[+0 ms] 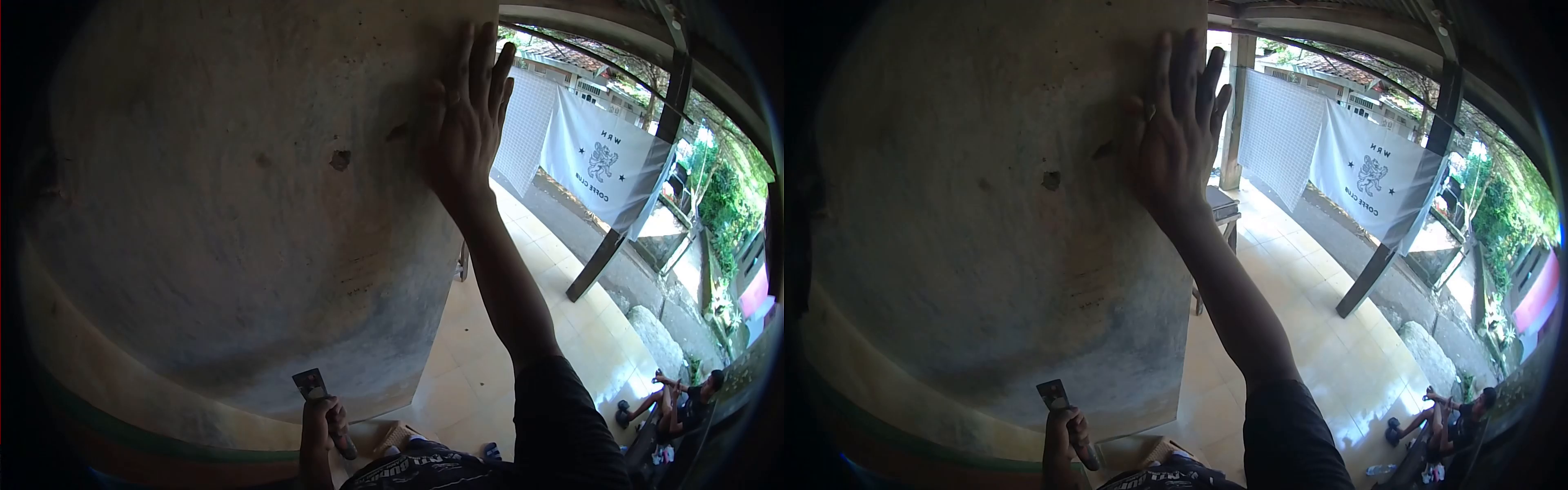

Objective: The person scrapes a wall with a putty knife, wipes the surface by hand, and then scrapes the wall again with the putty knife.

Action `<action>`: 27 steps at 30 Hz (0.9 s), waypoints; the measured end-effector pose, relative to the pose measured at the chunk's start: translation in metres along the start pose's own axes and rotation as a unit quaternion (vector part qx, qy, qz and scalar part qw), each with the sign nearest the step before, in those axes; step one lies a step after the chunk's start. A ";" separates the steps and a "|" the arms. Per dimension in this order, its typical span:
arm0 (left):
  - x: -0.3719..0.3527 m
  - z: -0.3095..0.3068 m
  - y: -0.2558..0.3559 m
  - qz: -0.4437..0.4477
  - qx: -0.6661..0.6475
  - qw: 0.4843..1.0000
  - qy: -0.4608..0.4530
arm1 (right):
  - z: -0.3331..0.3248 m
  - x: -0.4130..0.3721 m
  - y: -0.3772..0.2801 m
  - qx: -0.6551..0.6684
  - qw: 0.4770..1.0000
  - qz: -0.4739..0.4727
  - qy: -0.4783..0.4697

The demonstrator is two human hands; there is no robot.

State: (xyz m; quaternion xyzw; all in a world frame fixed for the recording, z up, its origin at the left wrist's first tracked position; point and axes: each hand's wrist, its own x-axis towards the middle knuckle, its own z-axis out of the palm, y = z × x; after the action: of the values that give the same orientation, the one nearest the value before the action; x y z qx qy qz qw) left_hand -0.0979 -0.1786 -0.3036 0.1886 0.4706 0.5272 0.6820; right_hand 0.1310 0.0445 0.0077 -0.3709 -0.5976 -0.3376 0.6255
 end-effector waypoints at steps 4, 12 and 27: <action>0.010 -0.012 0.005 0.018 0.010 1.000 -0.020 | -0.012 -0.117 -0.007 0.002 0.980 -0.032 -0.195; 0.018 -0.045 -0.015 0.020 0.008 0.999 0.044 | -0.005 -0.054 -0.006 -0.038 0.993 0.025 -0.109; 0.022 -0.093 -0.046 -0.066 0.011 0.995 0.078 | 0.014 0.019 -0.002 0.018 1.000 0.016 0.018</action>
State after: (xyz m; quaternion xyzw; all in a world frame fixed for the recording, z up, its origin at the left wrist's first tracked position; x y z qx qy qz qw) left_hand -0.1508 -0.1984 -0.3932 0.1231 0.5394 0.4892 0.6743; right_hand 0.1234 0.0555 0.0272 -0.3631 -0.5862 -0.3231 0.6482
